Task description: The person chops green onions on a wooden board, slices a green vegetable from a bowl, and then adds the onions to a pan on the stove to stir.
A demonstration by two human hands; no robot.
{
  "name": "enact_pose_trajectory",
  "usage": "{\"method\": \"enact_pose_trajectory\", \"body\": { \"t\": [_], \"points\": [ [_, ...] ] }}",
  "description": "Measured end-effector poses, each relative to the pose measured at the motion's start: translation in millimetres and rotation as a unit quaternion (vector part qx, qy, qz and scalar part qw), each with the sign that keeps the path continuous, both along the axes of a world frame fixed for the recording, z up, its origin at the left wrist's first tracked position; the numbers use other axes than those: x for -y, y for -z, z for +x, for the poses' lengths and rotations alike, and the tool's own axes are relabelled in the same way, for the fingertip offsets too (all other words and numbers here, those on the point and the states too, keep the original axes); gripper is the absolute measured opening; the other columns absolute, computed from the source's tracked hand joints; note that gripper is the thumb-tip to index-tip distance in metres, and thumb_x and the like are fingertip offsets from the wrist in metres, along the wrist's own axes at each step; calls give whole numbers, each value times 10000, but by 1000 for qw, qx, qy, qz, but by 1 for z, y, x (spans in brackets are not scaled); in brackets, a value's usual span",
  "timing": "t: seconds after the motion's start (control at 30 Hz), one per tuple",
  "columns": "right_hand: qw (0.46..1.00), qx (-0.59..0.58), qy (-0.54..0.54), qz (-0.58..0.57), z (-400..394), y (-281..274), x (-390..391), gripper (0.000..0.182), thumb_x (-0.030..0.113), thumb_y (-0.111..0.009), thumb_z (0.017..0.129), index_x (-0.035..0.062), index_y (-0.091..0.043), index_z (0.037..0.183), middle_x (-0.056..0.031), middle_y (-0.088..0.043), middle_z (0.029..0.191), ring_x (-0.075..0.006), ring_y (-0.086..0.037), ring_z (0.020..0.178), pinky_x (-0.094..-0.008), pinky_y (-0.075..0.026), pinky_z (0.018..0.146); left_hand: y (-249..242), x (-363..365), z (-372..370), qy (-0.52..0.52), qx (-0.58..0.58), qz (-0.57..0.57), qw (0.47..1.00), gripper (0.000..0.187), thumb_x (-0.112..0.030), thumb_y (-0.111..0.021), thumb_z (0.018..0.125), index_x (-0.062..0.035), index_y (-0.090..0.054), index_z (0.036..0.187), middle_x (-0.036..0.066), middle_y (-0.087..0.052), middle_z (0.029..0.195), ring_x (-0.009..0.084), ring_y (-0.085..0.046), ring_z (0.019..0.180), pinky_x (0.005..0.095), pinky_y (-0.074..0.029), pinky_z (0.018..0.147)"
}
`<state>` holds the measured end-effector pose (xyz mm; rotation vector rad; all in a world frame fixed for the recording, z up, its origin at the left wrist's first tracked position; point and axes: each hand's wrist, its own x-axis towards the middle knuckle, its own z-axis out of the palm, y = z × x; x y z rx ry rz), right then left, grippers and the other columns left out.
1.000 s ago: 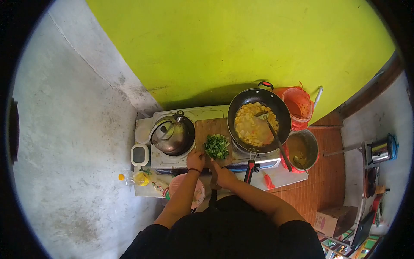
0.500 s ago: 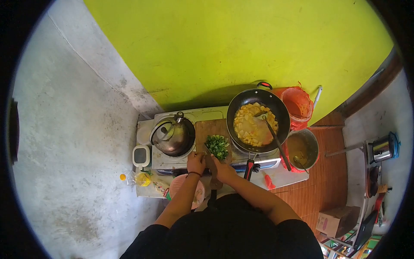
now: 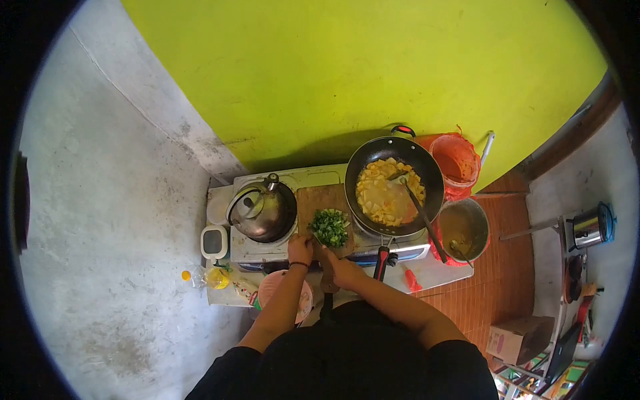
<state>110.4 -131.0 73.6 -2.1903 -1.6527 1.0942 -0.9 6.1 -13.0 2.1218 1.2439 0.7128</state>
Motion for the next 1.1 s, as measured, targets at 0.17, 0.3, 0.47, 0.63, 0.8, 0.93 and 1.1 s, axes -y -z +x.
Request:
{"method": "enact_pose_trajectory", "body": {
  "t": [0.17,0.3,0.47,0.63,0.8,0.93,1.1],
  "points": [
    [1000,6,-12,-22,0,6,-10,789,95,-515,803,200,-103,1467,-250,-629,860,-412,-625,795,-475,-501,697,-2,0,2,-7,-22,-11,1000,116,-40,-648,714,-11,-698,815,176,-595,816,357,-589,789,412,-495,725],
    [999,32,-11,-1,-3,13,-20,859,85,-544,781,237,-70,1481,-239,-638,848,-398,-640,755,-464,-514,668,7,-3,0,-1,-29,-8,1000,109,-48,-651,714,-19,-695,810,172,-594,818,353,-584,801,411,-490,740],
    [997,72,-22,-19,-5,8,-25,861,87,-553,783,260,-79,1481,-233,-640,854,-379,-648,748,-465,-519,661,4,5,-4,-12,-35,-6,999,153,-56,-643,722,-54,-697,865,156,-582,863,342,-563,867,411,-485,759],
    [998,59,2,-9,-2,7,-18,851,87,-550,787,259,-87,1480,-234,-641,840,-381,-648,752,-468,-517,675,-6,16,-8,-8,-57,37,998,196,-65,-642,726,-108,-705,907,144,-564,876,332,-546,896,409,-481,775],
    [999,19,11,-29,2,-3,-12,812,93,-525,802,232,-94,1476,-250,-635,868,-396,-639,774,-479,-506,696,1,10,-10,18,-14,17,1000,198,-49,-630,728,-96,-706,905,157,-576,839,342,-564,850,412,-482,760],
    [1000,-3,7,10,-1,8,-6,775,105,-500,814,203,-100,1471,-255,-627,880,-409,-624,815,-482,-497,712,7,2,-7,31,-10,38,999,163,-42,-622,738,-33,-691,886,186,-599,849,363,-586,815,418,-483,737],
    [1000,-5,0,19,-1,10,0,765,118,-493,818,192,-99,1469,-265,-622,872,-415,-616,843,-488,-488,727,-1,3,-3,21,11,19,1000,126,-41,-645,724,-6,-693,835,192,-594,820,368,-588,794,421,-488,728]
  ]
}}
